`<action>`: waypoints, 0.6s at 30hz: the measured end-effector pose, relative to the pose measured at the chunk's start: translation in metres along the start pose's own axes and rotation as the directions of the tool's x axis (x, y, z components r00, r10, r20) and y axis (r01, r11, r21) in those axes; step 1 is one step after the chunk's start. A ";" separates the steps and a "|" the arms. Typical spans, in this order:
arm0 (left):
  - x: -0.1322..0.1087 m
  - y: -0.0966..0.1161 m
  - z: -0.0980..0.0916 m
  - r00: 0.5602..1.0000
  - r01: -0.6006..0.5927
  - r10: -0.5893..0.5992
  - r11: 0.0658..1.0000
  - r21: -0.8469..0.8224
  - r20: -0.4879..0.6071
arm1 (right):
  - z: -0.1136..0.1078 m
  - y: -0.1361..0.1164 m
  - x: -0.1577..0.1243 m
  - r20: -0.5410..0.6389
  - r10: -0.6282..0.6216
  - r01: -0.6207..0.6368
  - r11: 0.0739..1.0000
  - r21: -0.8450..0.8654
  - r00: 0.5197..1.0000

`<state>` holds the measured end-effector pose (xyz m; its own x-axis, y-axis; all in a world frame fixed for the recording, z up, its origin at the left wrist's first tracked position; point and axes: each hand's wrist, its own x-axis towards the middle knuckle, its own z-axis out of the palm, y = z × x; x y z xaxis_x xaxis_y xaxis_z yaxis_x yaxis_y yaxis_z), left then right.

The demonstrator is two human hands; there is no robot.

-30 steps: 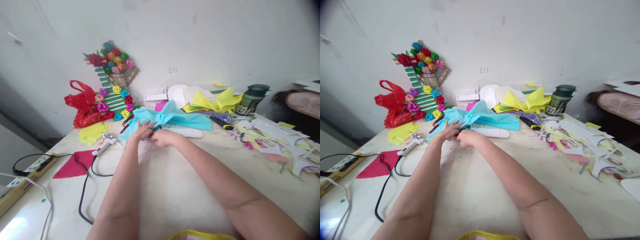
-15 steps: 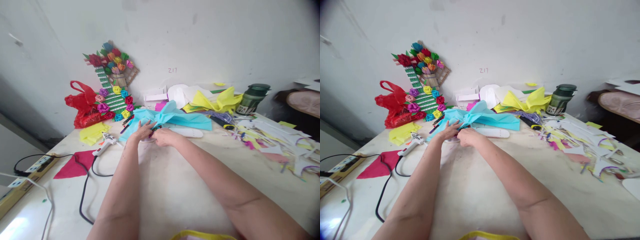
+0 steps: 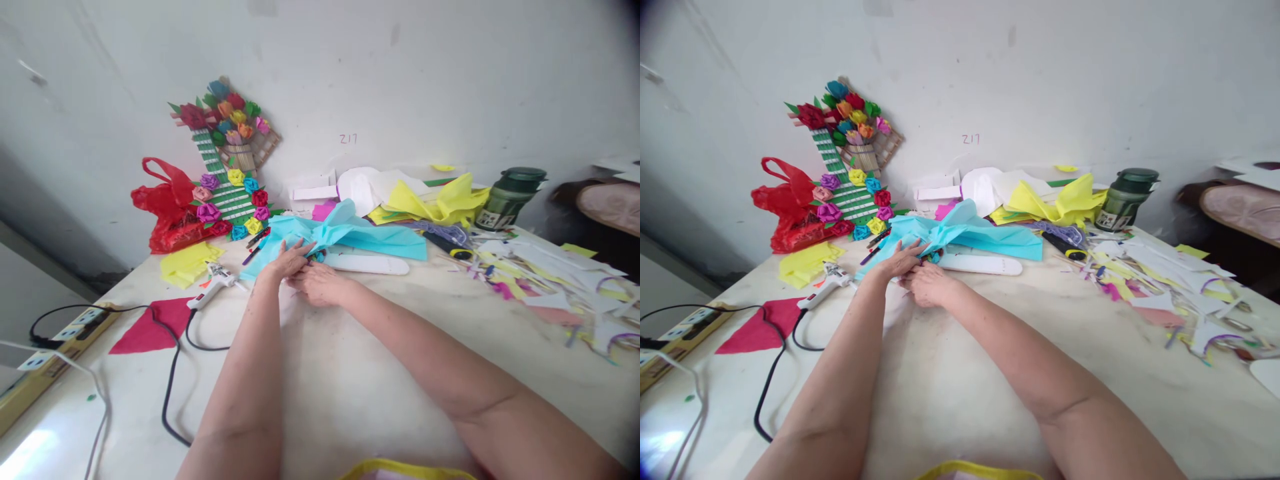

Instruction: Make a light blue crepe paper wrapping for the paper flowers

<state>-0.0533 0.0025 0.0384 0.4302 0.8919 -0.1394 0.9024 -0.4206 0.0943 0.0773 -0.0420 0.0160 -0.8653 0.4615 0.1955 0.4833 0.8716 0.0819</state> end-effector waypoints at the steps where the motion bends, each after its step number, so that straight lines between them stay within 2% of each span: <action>1: 0.001 0.000 0.000 1.000 -0.007 0.007 1.000 0.015 0.005 | 0.001 -0.001 0.000 -0.004 0.028 -0.028 1.000 0.002 1.000; 8: 0.004 -0.001 0.005 0.999 0.021 -0.023 0.999 -0.033 -0.043 | 0.011 -0.019 0.008 -0.009 0.218 -0.218 0.975 -0.031 0.976; 13: 0.005 -0.001 0.007 0.998 0.017 -0.019 0.999 -0.032 -0.068 | 0.007 -0.022 0.009 -0.006 0.230 -0.230 0.973 -0.030 0.973; 18: 0.004 0.000 0.004 1.000 -0.003 0.004 0.999 0.044 -0.013 | -0.016 -0.001 0.004 0.177 0.182 -0.208 0.967 0.146 0.967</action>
<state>-0.0516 0.0056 0.0333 0.4332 0.8924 -0.1264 0.9013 -0.4303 0.0511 0.0761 -0.0436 0.0324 -0.7728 0.6339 0.0314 0.6282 0.7710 -0.1045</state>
